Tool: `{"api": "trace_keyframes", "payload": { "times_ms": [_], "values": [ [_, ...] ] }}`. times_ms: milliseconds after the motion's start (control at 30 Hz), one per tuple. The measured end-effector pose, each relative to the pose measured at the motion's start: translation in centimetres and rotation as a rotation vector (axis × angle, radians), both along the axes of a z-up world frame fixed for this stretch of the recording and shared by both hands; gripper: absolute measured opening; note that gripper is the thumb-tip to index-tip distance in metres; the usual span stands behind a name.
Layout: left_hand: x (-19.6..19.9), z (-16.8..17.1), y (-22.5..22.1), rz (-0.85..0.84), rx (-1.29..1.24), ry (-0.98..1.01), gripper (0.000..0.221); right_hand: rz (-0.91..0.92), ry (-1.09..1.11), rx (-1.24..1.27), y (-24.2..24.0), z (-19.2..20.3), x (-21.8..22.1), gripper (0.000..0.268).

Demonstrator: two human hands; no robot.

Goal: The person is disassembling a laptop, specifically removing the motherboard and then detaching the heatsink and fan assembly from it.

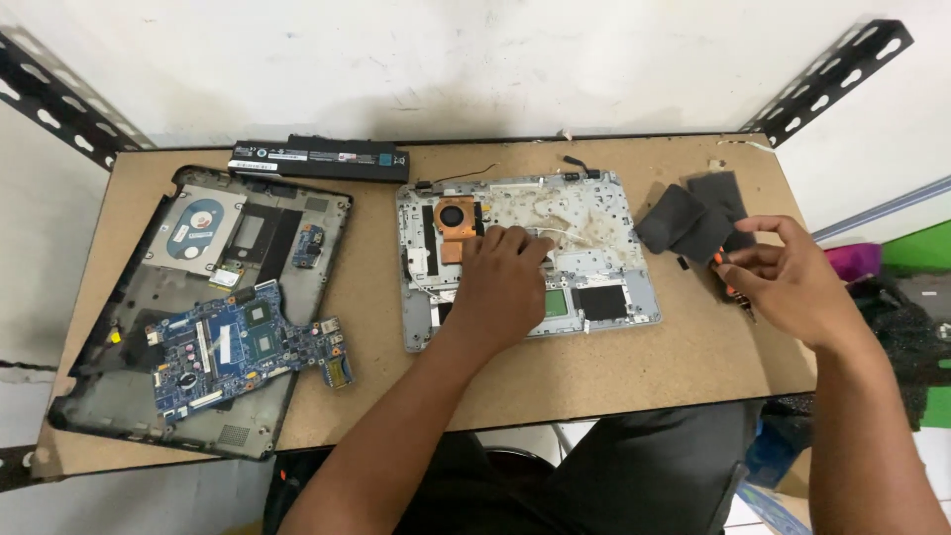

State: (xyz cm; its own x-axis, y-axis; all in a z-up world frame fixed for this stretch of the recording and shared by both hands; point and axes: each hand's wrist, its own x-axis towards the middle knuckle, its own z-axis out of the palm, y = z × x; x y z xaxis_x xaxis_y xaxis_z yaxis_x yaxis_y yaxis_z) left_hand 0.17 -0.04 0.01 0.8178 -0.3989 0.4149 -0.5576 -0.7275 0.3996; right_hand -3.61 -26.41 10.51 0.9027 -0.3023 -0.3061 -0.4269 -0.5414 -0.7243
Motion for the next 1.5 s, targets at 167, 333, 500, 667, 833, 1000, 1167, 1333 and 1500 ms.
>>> {"api": "trace_keyframes", "payload": {
  "times_ms": [167, 333, 500, 667, 833, 1000, 1167, 1333, 1500],
  "values": [
    [0.0, -0.1, 0.1, -0.004, -0.023, -0.019, 0.033, -0.004, -0.006, 0.051, 0.1, -0.4, 0.4, 0.044],
    [-0.1, 0.2, 0.0, 0.001, -0.026, 0.007, 0.028, -0.006, -0.027, 0.127, 0.8, 0.1, 0.4, 0.038],
    [-0.1, 0.3, 0.1, 0.000, -0.018, 0.024, 0.030, -0.049, -0.002, 0.147, 1.5, 0.6, 0.5, 0.037],
    [-0.2, 0.5, 0.1, -0.001, -0.013, 0.043, 0.030, -0.049, 0.019, 0.065, 1.2, 0.6, 0.6, 0.035],
    [-0.2, 0.4, 0.1, -0.002, -0.010, 0.083, 0.031, -0.056, -0.015, -0.015, 0.0, 0.1, 0.9, 0.035],
    [-0.1, 0.3, 0.1, 0.001, -0.019, 0.078, 0.032, -0.095, -0.038, -0.003, 0.0, 0.3, 1.6, 0.037],
    [-0.2, 0.5, 0.2, 0.001, -0.018, 0.069, 0.031, -0.150, -0.168, 0.015, -0.8, -0.6, 2.7, 0.029],
    [-0.1, 0.3, 0.2, 0.008, -0.033, 0.028, 0.028, -0.242, -0.387, 0.160, -3.8, -3.7, 3.9, 0.027],
    [0.1, 0.1, 0.0, 0.005, 0.000, 0.032, 0.042, -0.266, -0.444, 0.390, -3.8, -4.1, 3.6, 0.034]
  ]
}}
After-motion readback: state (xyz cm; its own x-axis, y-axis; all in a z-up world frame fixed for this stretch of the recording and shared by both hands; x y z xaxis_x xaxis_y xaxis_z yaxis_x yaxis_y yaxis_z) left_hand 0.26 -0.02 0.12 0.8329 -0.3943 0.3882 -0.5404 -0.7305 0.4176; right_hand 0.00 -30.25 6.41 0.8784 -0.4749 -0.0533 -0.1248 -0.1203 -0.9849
